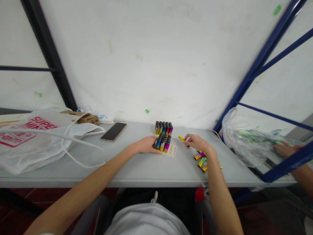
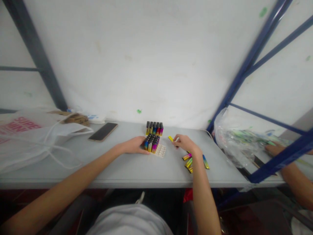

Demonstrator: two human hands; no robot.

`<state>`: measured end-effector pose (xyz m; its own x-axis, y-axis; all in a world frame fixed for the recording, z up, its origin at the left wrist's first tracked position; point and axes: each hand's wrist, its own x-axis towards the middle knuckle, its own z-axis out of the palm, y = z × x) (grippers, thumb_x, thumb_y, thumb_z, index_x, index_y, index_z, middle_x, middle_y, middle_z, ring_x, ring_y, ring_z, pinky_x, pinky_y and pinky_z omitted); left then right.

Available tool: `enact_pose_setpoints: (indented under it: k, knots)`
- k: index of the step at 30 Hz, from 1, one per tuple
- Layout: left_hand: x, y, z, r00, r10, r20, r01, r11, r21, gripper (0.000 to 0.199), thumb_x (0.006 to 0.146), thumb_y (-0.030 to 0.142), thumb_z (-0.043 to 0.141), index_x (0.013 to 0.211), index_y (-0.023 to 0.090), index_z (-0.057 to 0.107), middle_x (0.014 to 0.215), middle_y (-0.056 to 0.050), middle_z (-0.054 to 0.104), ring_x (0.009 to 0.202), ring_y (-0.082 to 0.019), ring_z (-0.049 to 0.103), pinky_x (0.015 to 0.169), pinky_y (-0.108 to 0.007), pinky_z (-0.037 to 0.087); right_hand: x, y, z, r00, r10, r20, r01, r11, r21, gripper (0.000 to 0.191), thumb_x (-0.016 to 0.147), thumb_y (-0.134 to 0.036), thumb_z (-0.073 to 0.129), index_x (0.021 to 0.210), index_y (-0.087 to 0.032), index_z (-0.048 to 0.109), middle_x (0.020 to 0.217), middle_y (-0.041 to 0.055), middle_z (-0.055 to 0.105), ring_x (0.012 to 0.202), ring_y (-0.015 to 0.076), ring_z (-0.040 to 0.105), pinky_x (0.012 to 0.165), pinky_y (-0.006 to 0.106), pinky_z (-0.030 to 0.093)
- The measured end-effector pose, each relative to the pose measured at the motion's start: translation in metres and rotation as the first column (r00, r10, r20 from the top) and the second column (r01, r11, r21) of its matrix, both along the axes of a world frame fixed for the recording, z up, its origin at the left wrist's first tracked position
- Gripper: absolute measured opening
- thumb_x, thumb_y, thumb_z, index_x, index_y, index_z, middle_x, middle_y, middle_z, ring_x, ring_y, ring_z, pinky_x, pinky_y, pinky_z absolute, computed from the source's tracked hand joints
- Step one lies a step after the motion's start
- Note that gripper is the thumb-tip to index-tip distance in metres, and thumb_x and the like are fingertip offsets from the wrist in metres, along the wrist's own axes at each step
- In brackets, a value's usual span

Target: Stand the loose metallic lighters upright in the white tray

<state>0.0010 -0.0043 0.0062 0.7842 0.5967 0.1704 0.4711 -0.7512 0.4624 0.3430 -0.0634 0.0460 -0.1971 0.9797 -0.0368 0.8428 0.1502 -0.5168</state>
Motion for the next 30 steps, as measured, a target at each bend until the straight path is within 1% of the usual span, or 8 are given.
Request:
enact_pose_setpoints:
  k: [7, 13, 17, 21, 23, 25, 27, 30]
  knots:
    - [0.000, 0.001, -0.001, 0.999, -0.029, 0.029, 0.030, 0.999, -0.023, 0.068, 0.084, 0.055, 0.087, 0.137, 0.018, 0.067, 0.137, -0.012, 0.076, 0.124, -0.034, 0.072, 0.107, -0.038, 0.054, -0.019, -0.001, 0.011, 0.946, 0.157, -0.283, -0.060, 0.945, 0.322, 0.047, 0.092, -0.062, 0.070, 0.110, -0.019, 0.075, 0.091, 0.0043, 0.073, 0.073, 0.0176, 0.058, 0.069, 0.030, 0.047]
    - [-0.001, 0.002, -0.002, 0.999, -0.036, 0.035, 0.037, 0.999, -0.026, 0.064, 0.084, 0.054, 0.086, 0.135, 0.019, 0.068, 0.134, -0.010, 0.077, 0.123, -0.033, 0.072, 0.107, -0.038, 0.054, -0.042, -0.003, 0.017, 0.751, 0.085, -0.655, 0.150, 0.944, 0.294, 0.054, 0.090, -0.070, 0.070, 0.104, -0.017, 0.076, 0.077, -0.0001, 0.060, 0.069, 0.0151, 0.051, 0.066, 0.028, 0.045]
    - [0.000, 0.002, -0.001, 0.998, -0.045, 0.042, 0.046, 0.999, -0.026, 0.066, 0.084, 0.055, 0.087, 0.135, 0.019, 0.067, 0.134, -0.011, 0.077, 0.124, -0.034, 0.071, 0.107, -0.037, 0.053, -0.058, -0.016, 0.026, 0.650, 0.119, -0.751, 0.072, 0.973, 0.217, 0.058, 0.090, -0.079, 0.066, 0.102, -0.022, 0.068, 0.094, 0.0050, 0.068, 0.091, 0.0214, 0.068, 0.082, 0.033, 0.056]
    - [0.000, 0.002, -0.001, 0.997, -0.052, 0.052, 0.054, 0.998, -0.024, 0.067, 0.084, 0.054, 0.088, 0.136, 0.018, 0.067, 0.137, -0.012, 0.075, 0.124, -0.034, 0.072, 0.107, -0.038, 0.053, -0.075, -0.018, 0.025, 0.556, 0.104, -0.825, -0.021, 0.994, 0.112, 0.059, 0.090, -0.083, 0.062, 0.105, -0.027, 0.056, 0.076, -0.0020, 0.061, 0.072, 0.0184, 0.064, 0.077, 0.035, 0.059]
    - [0.000, 0.001, -0.001, 0.997, -0.056, 0.052, 0.058, 0.998, -0.025, 0.065, 0.084, 0.053, 0.087, 0.136, 0.018, 0.067, 0.137, -0.012, 0.076, 0.123, -0.034, 0.072, 0.108, -0.038, 0.053, -0.084, -0.013, 0.019, 0.527, 0.063, -0.848, 0.014, 0.996, 0.083, 0.059, 0.090, -0.085, 0.059, 0.103, -0.028, 0.054, 0.064, -0.0076, 0.046, 0.056, 0.0144, 0.049, 0.060, 0.028, 0.052]
    - [-0.001, 0.001, -0.001, 0.997, -0.056, 0.053, 0.057, 0.998, -0.014, 0.066, 0.085, 0.053, 0.087, 0.138, 0.019, 0.066, 0.139, -0.012, 0.075, 0.125, -0.034, 0.071, 0.109, -0.038, 0.052, -0.092, -0.005, 0.012, 0.528, -0.020, -0.849, 0.086, 0.996, 0.030, 0.065, 0.091, -0.092, 0.048, 0.088, -0.027, 0.050, 0.058, -0.0102, 0.030, 0.046, 0.0114, 0.029, 0.044, 0.022, 0.033]
    - [-0.001, 0.001, -0.001, 0.997, -0.054, 0.053, 0.054, 0.999, -0.005, 0.069, 0.085, 0.054, 0.086, 0.140, 0.020, 0.065, 0.141, -0.012, 0.074, 0.126, -0.033, 0.070, 0.110, -0.038, 0.052, -0.099, 0.001, 0.004, 0.541, -0.101, -0.835, 0.141, 0.990, -0.028, 0.071, 0.092, -0.095, 0.034, 0.073, -0.027, 0.038, 0.054, -0.0109, 0.020, 0.044, 0.0099, 0.015, 0.041, 0.022, 0.016]
    - [-0.001, 0.001, -0.001, 0.997, -0.051, 0.051, 0.052, 0.999, -0.007, 0.067, 0.085, 0.054, 0.086, 0.138, 0.020, 0.066, 0.139, -0.011, 0.075, 0.125, -0.033, 0.071, 0.109, -0.038, 0.053, -0.107, 0.006, -0.004, 0.541, -0.171, -0.823, 0.189, 0.979, -0.080, 0.066, 0.096, -0.085, 0.032, 0.063, -0.028, 0.024, 0.051, -0.0105, 0.014, 0.044, 0.0092, 0.009, 0.042, 0.024, 0.010]
